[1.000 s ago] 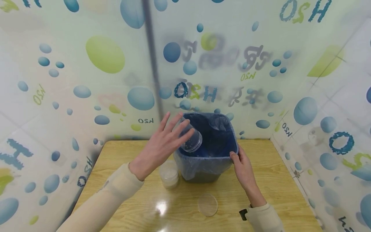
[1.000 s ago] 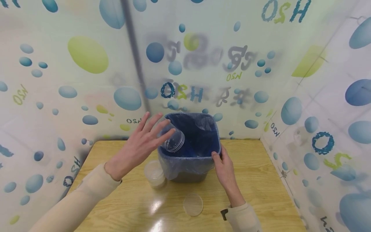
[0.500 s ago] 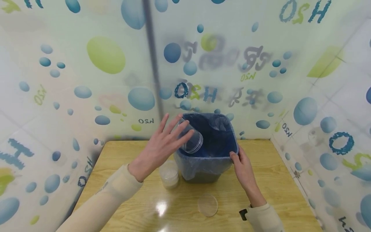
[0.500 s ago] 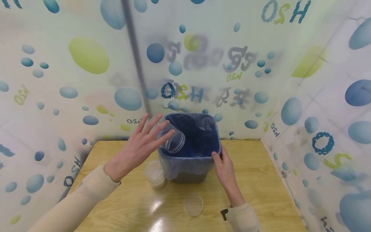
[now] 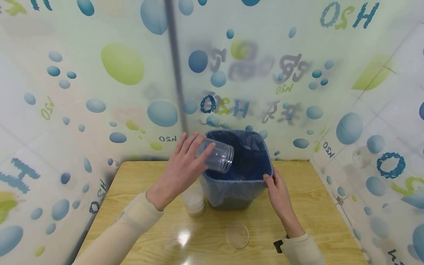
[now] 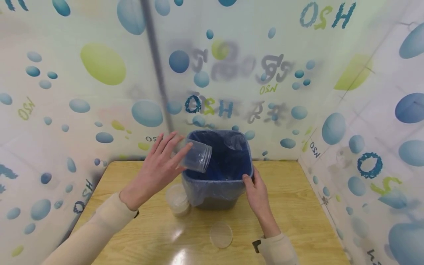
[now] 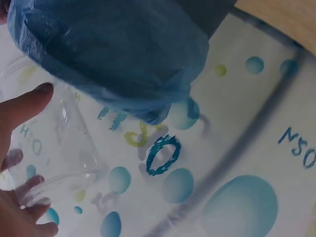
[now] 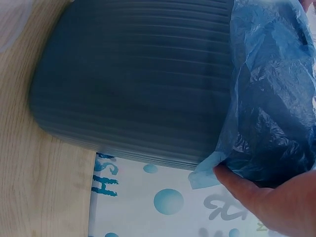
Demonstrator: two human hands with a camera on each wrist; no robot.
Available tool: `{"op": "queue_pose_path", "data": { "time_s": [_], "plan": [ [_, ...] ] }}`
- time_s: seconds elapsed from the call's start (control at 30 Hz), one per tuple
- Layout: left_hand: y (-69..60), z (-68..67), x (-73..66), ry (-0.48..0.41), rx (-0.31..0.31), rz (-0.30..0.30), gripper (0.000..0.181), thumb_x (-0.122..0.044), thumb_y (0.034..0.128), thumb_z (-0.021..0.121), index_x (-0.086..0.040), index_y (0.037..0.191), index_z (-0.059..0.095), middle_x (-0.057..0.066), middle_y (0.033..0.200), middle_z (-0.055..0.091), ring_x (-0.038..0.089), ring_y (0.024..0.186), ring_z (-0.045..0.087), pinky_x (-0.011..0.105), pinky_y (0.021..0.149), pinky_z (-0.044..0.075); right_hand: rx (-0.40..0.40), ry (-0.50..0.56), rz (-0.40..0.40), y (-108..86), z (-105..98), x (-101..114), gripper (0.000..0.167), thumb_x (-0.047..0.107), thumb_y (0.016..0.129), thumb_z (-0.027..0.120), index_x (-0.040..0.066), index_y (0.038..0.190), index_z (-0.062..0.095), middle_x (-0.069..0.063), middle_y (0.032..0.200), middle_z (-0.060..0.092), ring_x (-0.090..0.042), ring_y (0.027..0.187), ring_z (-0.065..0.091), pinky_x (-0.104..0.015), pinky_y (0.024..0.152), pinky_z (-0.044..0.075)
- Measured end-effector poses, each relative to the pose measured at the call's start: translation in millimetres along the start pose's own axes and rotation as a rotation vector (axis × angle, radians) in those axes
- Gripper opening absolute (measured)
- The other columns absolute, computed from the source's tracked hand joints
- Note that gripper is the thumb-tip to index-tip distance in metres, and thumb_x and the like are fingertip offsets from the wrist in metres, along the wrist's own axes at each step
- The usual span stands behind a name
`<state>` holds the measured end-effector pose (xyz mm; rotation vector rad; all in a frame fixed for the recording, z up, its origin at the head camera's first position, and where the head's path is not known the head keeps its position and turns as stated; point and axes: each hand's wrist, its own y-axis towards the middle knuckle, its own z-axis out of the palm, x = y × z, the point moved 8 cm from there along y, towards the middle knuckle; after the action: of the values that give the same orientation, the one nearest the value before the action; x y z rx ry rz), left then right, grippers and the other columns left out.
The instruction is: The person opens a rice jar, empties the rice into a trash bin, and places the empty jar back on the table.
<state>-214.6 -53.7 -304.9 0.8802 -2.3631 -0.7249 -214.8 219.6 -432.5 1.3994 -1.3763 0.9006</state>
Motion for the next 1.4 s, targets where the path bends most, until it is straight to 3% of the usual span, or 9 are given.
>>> {"op": "queue_pose_path", "data": {
  "time_s": [0.13, 0.47, 0.6, 0.77, 0.87, 0.93, 1.07, 1.3, 1.4],
  "plan": [
    [-8.0, 0.6, 8.2, -0.109, -0.079, -0.081, 0.088, -0.027, 0.0719, 0.097, -0.006, 0.145, 0.052, 0.027, 0.146, 0.049, 0.047, 0.140, 0.043, 0.059, 0.119, 0.031, 0.007, 0.007, -0.011, -0.9, 0.1, 2.2, 0.057, 0.023, 0.112, 0.041, 0.005, 0.164, 0.025, -0.017, 0.165, 0.033, -0.035, 0.149, 0.036, -0.053, 0.120, 0.030],
    [-36.8, 4.2, 18.9, -0.305, -0.250, -0.242, 0.089, -0.030, 0.0731, 0.096, -0.001, 0.144, 0.050, 0.027, 0.146, 0.050, 0.046, 0.139, 0.044, 0.055, 0.120, 0.031, -0.002, 0.001, 0.004, -0.2, -0.4, 1.2, 0.057, 0.024, 0.112, 0.042, 0.003, 0.163, 0.026, -0.017, 0.165, 0.032, -0.034, 0.150, 0.035, -0.051, 0.120, 0.030],
    [-50.2, 6.3, 22.3, -0.381, -0.334, -0.323, 0.094, -0.029, 0.0698, 0.096, 0.004, 0.144, 0.049, 0.027, 0.141, 0.053, 0.047, 0.136, 0.048, 0.055, 0.115, 0.038, -0.006, -0.005, 0.004, -1.3, -0.7, 0.1, 0.057, 0.022, 0.112, 0.042, 0.003, 0.163, 0.026, -0.019, 0.165, 0.032, -0.035, 0.150, 0.035, -0.052, 0.120, 0.030],
    [-73.0, 10.6, 29.4, -0.457, -0.392, -0.474, 0.096, -0.052, 0.0839, 0.083, 0.000, 0.153, 0.042, 0.025, 0.141, 0.054, 0.041, 0.130, 0.053, 0.051, 0.104, 0.049, -0.010, 0.003, -0.007, -2.1, -0.4, -1.1, 0.056, 0.022, 0.112, 0.043, 0.004, 0.163, 0.027, -0.018, 0.164, 0.034, -0.035, 0.149, 0.037, -0.052, 0.120, 0.031],
    [-88.9, 12.3, 34.0, -0.503, -0.446, -0.551, 0.094, -0.060, 0.0881, 0.073, -0.001, 0.155, 0.043, 0.024, 0.140, 0.054, 0.038, 0.127, 0.054, 0.039, 0.106, 0.047, -0.012, -0.009, -0.016, -2.5, -0.9, -1.1, 0.056, 0.023, 0.112, 0.042, 0.006, 0.163, 0.028, -0.017, 0.164, 0.036, -0.035, 0.148, 0.038, -0.052, 0.118, 0.032],
    [-100.1, 13.5, 36.9, -0.528, -0.482, -0.595, 0.094, -0.060, 0.0874, 0.075, -0.001, 0.153, 0.045, 0.025, 0.139, 0.055, 0.039, 0.126, 0.054, 0.032, 0.108, 0.043, -0.011, -0.011, -0.017, -2.5, -1.3, -0.7, 0.056, 0.023, 0.112, 0.042, 0.006, 0.163, 0.028, -0.017, 0.164, 0.036, -0.035, 0.148, 0.039, -0.052, 0.118, 0.033],
    [-126.3, 21.1, 42.2, -0.577, -0.489, -0.713, 0.091, -0.050, 0.0822, 0.085, -0.002, 0.150, 0.049, 0.023, 0.138, 0.058, 0.038, 0.124, 0.056, 0.026, 0.107, 0.039, -0.007, -0.013, -0.004, -1.8, -2.2, -0.3, 0.056, 0.023, 0.112, 0.042, 0.005, 0.163, 0.026, -0.019, 0.164, 0.035, -0.036, 0.148, 0.037, -0.053, 0.118, 0.032],
    [-177.9, 41.2, 48.7, -0.645, -0.393, -0.992, 0.087, -0.015, 0.0709, 0.092, -0.001, 0.146, 0.052, 0.021, 0.134, 0.062, 0.037, 0.113, 0.060, 0.052, 0.100, 0.041, -0.001, -0.008, 0.007, -2.3, -1.0, 1.2, 0.057, 0.025, 0.113, 0.042, 0.005, 0.164, 0.025, -0.017, 0.165, 0.033, -0.034, 0.149, 0.036, -0.052, 0.119, 0.032],
    [-197.5, 49.3, 50.1, -0.675, -0.361, -1.078, 0.086, -0.013, 0.0716, 0.092, 0.000, 0.146, 0.051, 0.020, 0.133, 0.062, 0.035, 0.111, 0.061, 0.051, 0.102, 0.041, -0.002, -0.004, 0.006, -2.3, 0.1, 1.6, 0.057, 0.026, 0.113, 0.041, 0.006, 0.164, 0.025, -0.016, 0.165, 0.033, -0.034, 0.150, 0.035, -0.052, 0.119, 0.031]
  ]
}}
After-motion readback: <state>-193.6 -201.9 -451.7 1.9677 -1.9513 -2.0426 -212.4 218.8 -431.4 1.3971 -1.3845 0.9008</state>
